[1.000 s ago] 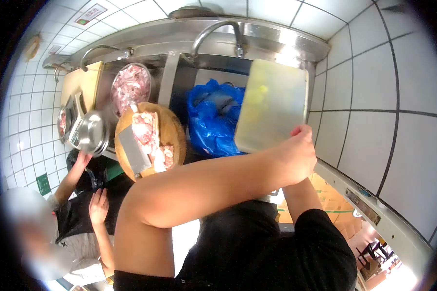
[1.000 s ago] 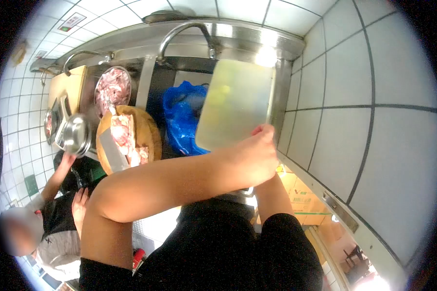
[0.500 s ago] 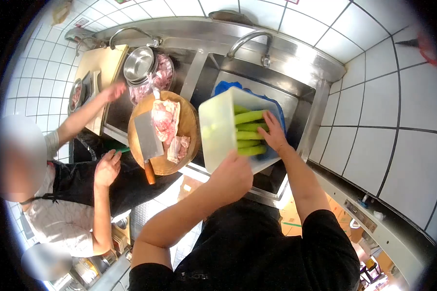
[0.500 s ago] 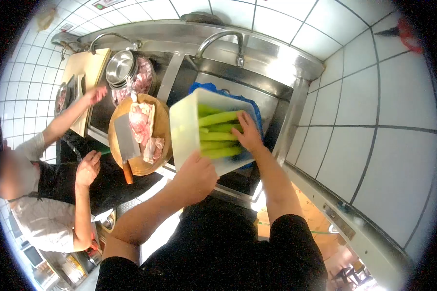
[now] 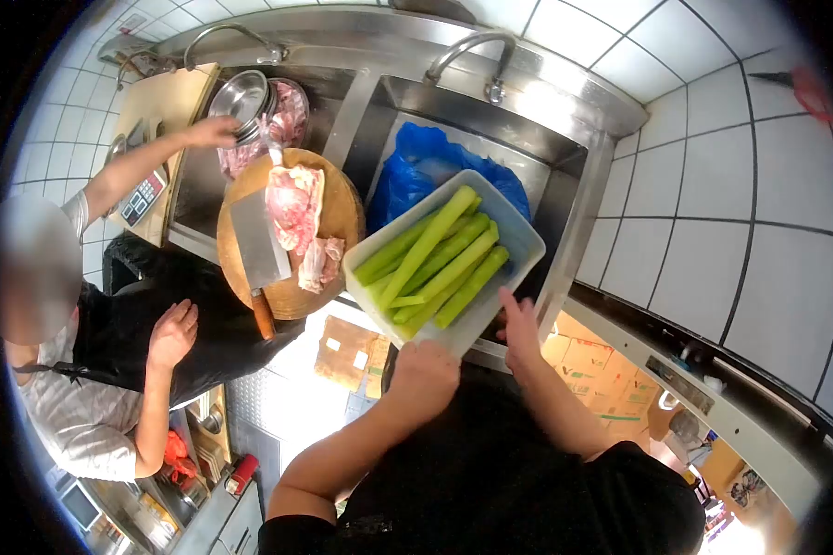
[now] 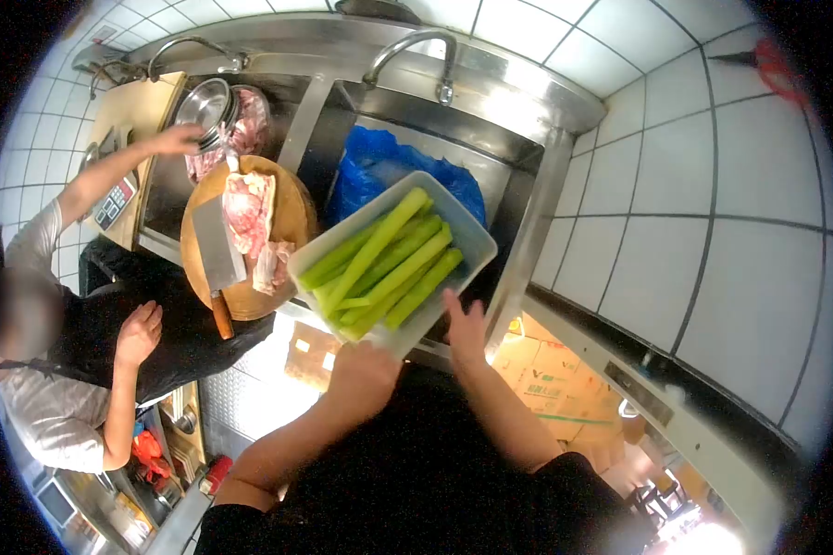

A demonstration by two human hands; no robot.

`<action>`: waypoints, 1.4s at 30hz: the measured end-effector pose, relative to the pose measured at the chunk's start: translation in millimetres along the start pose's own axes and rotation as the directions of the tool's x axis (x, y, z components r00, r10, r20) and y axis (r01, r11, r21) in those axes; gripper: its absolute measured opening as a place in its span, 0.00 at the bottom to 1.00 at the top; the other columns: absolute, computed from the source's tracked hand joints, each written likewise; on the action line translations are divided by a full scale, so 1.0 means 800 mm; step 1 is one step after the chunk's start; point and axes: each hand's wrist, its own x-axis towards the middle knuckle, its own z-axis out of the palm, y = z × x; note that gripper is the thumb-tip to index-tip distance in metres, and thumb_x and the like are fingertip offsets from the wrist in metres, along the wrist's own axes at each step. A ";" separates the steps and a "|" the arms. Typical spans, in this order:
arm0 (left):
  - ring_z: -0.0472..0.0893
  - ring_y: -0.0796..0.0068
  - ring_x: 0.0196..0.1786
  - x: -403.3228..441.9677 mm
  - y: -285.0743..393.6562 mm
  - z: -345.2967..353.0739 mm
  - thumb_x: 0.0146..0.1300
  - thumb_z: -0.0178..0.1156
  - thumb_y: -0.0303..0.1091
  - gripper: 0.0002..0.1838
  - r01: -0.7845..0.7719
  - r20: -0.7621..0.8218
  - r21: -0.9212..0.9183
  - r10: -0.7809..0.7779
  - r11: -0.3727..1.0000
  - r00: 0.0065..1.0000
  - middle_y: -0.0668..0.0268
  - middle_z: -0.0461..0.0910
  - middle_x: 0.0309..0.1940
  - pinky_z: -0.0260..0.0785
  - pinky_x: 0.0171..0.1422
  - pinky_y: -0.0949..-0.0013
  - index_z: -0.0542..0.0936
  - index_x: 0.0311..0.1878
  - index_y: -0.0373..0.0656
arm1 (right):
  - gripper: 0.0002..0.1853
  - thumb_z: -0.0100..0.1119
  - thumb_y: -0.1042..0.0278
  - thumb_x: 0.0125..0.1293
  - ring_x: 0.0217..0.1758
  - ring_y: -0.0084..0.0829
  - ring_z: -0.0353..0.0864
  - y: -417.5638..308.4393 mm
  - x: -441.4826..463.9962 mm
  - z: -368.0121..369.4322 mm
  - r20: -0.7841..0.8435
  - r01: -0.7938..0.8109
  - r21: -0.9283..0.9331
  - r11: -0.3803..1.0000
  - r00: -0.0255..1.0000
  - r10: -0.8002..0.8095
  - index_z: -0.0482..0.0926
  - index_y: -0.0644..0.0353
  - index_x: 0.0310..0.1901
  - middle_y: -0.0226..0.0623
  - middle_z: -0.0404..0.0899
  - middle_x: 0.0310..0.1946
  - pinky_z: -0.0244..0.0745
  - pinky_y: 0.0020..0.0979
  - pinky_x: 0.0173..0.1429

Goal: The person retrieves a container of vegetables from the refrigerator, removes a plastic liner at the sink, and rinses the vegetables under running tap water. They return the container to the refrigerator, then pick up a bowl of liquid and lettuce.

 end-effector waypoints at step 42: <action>0.82 0.46 0.59 0.141 -0.116 0.138 0.65 0.46 0.18 0.22 -0.342 0.432 -0.581 -0.636 -0.738 0.640 0.47 0.77 0.58 0.81 0.61 0.45 0.67 0.62 0.29 | 0.31 0.60 0.52 0.71 0.62 0.47 0.81 -0.244 0.207 0.154 0.264 0.544 -0.334 0.770 0.838 -0.478 0.74 0.69 0.66 0.56 0.82 0.58 0.72 0.38 0.66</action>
